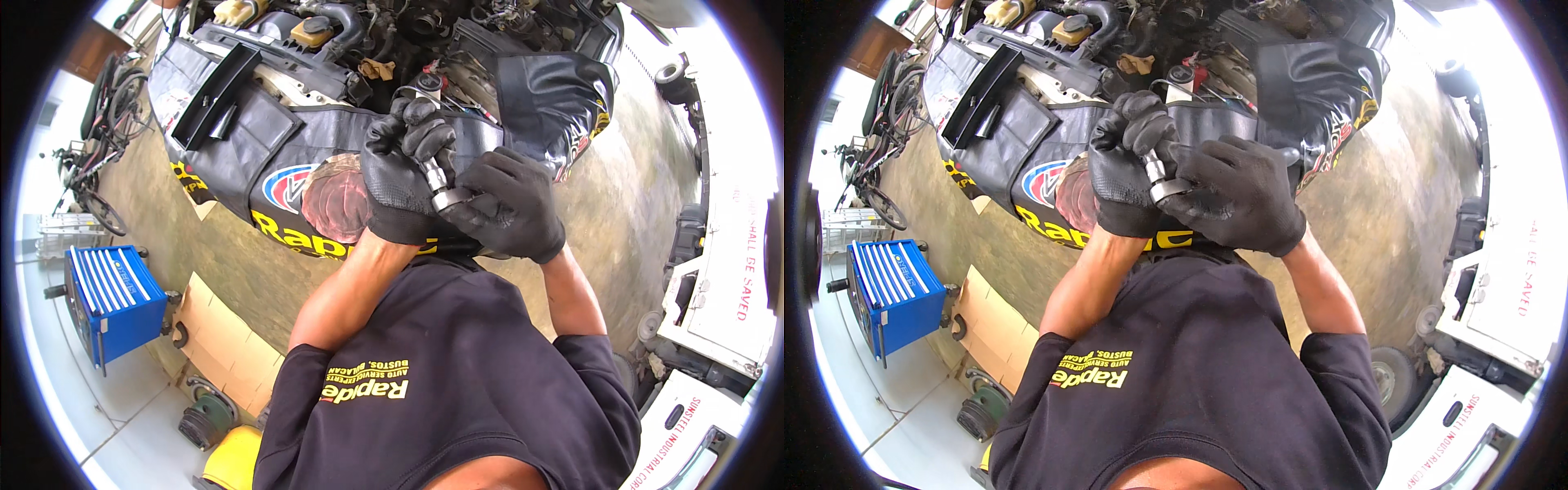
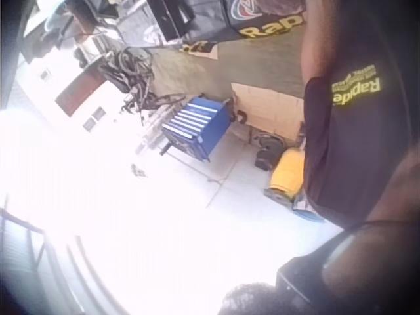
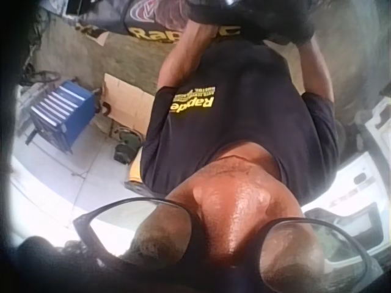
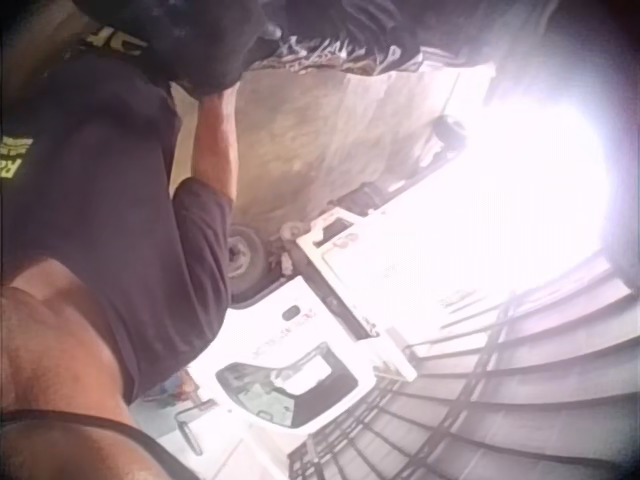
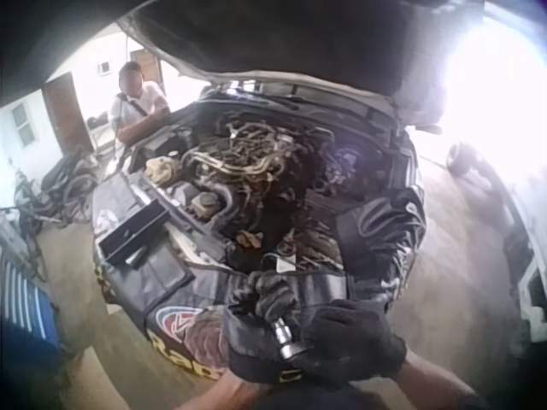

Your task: The person works inside an open car engine bay, using a wrench and other hand tools to loosen and tighten bolts on engine components. They reach into the engine compartment, adjust parts, and occasionally retrieve tools from a nearby toolbox.

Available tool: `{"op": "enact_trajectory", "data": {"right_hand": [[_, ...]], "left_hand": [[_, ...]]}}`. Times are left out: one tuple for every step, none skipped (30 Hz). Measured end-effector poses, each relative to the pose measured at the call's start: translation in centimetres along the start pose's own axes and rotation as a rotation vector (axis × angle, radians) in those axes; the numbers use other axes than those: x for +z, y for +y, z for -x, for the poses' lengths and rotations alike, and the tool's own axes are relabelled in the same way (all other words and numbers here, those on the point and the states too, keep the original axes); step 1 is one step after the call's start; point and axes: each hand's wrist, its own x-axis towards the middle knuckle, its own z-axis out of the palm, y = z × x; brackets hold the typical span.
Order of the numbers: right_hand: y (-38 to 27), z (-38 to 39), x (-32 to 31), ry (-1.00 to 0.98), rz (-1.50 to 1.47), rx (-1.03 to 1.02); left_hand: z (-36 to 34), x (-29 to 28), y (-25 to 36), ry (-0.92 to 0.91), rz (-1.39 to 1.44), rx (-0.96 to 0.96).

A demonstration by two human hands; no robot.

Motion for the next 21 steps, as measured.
{"op": "enact_trajectory", "data": {"right_hand": [[0.2,0.1,0.0,0.009,-0.022,0.001],[0.6,0.1,0.1,0.019,-0.043,-0.003],[1.0,0.1,0.2,0.029,-0.064,-0.007],[1.4,0.3,0.3,0.01,-0.059,0.011],[1.6,0.4,0.4,0.011,-0.034,0.02],[1.8,0.4,0.5,0.011,-0.009,0.029],[2.1,0.4,0.7,0.012,0.016,0.037],[2.8,0.6,0.4,-0.027,0.081,0.049],[3.4,0.6,0.4,-0.007,0.112,0.05],[4.1,0.6,0.4,0.013,0.141,0.051],[4.7,0.4,0.3,0.031,0.169,0.048],[5.3,-0.1,0.1,0.033,0.143,0.076],[5.9,-0.6,0.0,0.042,0.139,0.128],[6.5,-1.1,-0.2,0.046,0.149,0.183],[7.3,-1.6,-0.3,0.055,0.152,0.238],[8.4,-2.2,-0.7,0.003,0.214,0.22],[9.5,-2.8,-0.7,0.019,0.196,0.275],[10.9,-3.5,-0.1,0.034,0.174,0.325],[12.1,-4.4,0.3,0.05,0.153,0.378],[12.6,-6.0,0.2,-0.041,0.125,0.513],[14.0,-7.1,0.4,-0.079,0.155,0.515]], "left_hand": [[0.0,-0.2,-0.2,0.017,-0.016,-0.005],[-0.1,-0.4,-0.1,0.029,-0.035,-0.01],[-0.2,-0.7,0.0,0.04,-0.053,-0.016],[-0.4,-1.1,0.1,0.04,-0.126,-0.001],[-0.5,-1.5,0.3,0.081,-0.251,-0.015],[-0.7,-1.8,0.4,0.124,-0.375,-0.029],[-1.0,-2.0,0.5,0.168,-0.499,-0.043],[-0.9,-0.4,-0.7,0.497,-0.938,0.052],[-1.4,-0.1,-1.0,0.493,-1.012,-0.008],[-1.9,0.0,-1.2,0.489,-1.087,-0.069],[-2.4,0.0,-1.3,0.486,-1.16,-0.125],[-3.0,-1.2,-0.4,0.184,-1.487,-0.127],[-3.7,-2.3,0.5,-0.12,-1.767,-0.037],[-5.3,-3.6,1.5,-0.215,-1.855,-0.043],[-6.6,-3.7,1.6,-0.083,-1.79,-0.138],[-8.0,-3.8,1.5,0.051,-1.717,-0.22],[-9.3,-4.0,1.3,-0.046,-1.944,-0.058],[-10.9,-3.8,1.0,0.101,-1.85,-0.095],[-12.7,-3.9,0.8,0.24,-1.747,-0.133],[-14.4,-4.4,1.1,0.274,-1.708,-0.074],[-16.5,-5.1,1.4,0.306,-1.667,-0.015]]}}
